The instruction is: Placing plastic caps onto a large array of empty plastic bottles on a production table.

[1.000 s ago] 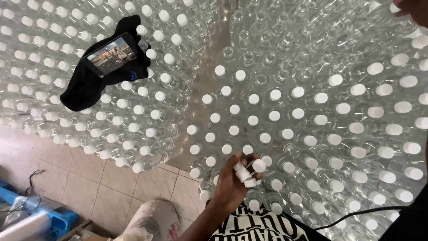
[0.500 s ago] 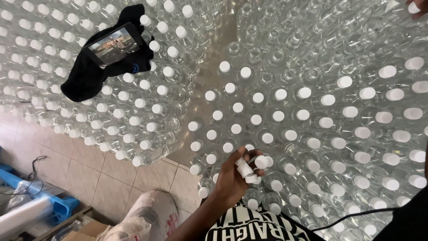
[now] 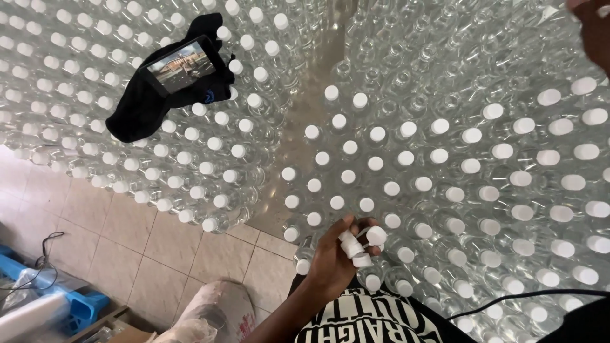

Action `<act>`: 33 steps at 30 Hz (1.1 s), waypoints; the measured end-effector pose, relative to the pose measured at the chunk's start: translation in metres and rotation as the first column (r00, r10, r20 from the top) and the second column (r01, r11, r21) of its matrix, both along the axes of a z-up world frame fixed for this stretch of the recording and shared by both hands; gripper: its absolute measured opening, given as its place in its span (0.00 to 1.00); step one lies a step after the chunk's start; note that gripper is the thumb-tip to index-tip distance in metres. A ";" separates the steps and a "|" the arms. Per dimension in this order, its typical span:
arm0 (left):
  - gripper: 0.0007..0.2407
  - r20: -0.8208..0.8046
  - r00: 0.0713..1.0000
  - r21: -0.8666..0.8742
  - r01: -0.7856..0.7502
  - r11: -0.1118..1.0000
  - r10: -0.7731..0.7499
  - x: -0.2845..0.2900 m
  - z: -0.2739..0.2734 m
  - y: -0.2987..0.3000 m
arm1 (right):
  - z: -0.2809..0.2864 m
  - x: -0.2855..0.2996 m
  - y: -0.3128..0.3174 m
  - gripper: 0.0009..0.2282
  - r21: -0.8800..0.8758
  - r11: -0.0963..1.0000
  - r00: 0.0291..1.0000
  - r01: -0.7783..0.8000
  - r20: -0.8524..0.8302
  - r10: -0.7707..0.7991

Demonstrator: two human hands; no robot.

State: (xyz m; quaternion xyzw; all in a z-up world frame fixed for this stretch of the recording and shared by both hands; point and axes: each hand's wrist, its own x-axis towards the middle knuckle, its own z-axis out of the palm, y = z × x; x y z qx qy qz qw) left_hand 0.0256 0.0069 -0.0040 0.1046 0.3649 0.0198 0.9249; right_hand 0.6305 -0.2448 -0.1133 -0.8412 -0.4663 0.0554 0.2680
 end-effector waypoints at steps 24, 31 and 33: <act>0.12 -0.075 0.997 0.148 -0.018 0.989 0.029 0.035 -0.020 -0.005 | 0.128 -0.461 0.108 0.15 0.016 1.000 0.965 -0.018 -0.262 0.022; 0.12 -0.037 0.997 0.319 0.069 0.945 -0.060 0.034 0.001 0.010 | 0.157 -0.454 0.108 0.11 0.113 0.966 0.716 0.232 -0.692 -0.091; 0.12 -0.027 0.998 0.353 0.065 0.934 -0.059 0.034 0.004 0.014 | 0.159 -0.448 0.101 0.12 0.139 0.942 0.668 0.307 -0.737 -0.108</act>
